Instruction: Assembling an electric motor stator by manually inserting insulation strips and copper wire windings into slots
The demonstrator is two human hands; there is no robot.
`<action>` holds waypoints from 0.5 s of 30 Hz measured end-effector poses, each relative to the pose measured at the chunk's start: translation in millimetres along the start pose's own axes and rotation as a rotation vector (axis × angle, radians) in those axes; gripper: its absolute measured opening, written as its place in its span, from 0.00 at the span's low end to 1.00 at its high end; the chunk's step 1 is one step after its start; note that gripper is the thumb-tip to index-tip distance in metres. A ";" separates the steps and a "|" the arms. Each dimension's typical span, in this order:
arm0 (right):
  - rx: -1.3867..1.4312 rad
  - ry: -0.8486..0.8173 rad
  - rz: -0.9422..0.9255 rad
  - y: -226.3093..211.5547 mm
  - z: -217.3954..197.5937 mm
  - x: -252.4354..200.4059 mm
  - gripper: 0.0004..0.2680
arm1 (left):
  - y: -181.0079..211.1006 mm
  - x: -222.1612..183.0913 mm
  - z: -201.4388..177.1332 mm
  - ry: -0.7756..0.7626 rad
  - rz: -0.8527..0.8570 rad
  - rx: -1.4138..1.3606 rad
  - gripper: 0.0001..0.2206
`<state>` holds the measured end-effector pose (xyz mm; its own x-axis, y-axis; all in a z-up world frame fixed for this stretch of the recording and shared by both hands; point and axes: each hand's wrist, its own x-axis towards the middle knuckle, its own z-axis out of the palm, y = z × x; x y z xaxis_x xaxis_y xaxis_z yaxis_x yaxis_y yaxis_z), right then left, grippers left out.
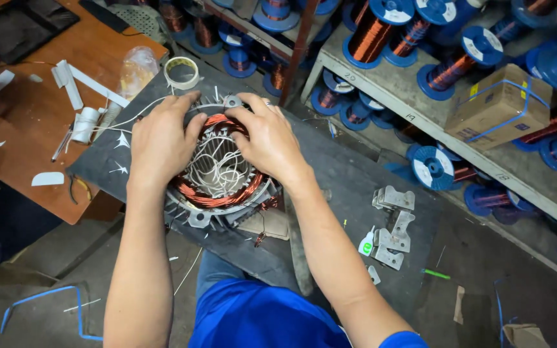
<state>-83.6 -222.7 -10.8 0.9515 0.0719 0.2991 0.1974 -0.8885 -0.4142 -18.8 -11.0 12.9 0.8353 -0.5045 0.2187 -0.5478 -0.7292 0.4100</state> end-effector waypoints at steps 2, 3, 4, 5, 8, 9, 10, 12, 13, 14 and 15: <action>-0.024 -0.012 -0.013 -1.7 -0.9 0.9 0.16 | -0.3 -1.5 -1.1 -0.001 -0.004 0.013 0.20; -0.020 -0.019 -0.021 -0.2 -1.2 0.9 0.16 | 2.3 -1.0 -1.6 0.002 -0.016 0.015 0.20; -0.023 0.000 -0.044 0.0 -0.6 1.8 0.15 | 3.9 -1.4 -3.4 0.014 -0.013 0.001 0.19; -0.025 0.019 -0.067 -0.1 0.0 2.7 0.15 | 5.3 -2.1 -5.4 0.026 -0.011 -0.012 0.18; -0.039 0.030 -0.090 1.9 1.2 2.4 0.15 | -4.9 2.9 11.4 0.043 -0.016 0.037 0.19; -0.029 0.026 -0.104 -0.6 -1.7 3.1 0.15 | -4.4 3.5 10.2 0.049 -0.030 0.045 0.19; -0.032 0.034 -0.108 -2.7 -4.0 2.5 0.15 | -3.8 3.6 10.0 0.050 -0.018 0.032 0.19; -0.024 0.039 -0.119 -3.5 -5.7 1.6 0.14 | -1.8 3.1 8.5 0.052 -0.015 0.027 0.19; -0.025 0.044 -0.122 -2.4 -5.0 1.4 0.14 | -0.4 2.4 7.0 0.055 -0.017 0.020 0.18; -0.027 0.052 -0.123 -0.6 -4.8 1.5 0.14 | 1.3 3.0 5.7 0.059 -0.015 0.013 0.18; -0.019 0.052 -0.128 -2.0 -4.6 1.7 0.14 | -2.4 3.8 8.3 0.060 -0.020 0.020 0.18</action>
<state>-83.4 -222.9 -5.5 0.9051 0.1625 0.3929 0.3117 -0.8821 -0.3532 -14.7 -15.0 5.4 0.8473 -0.4613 0.2633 -0.5309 -0.7487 0.3969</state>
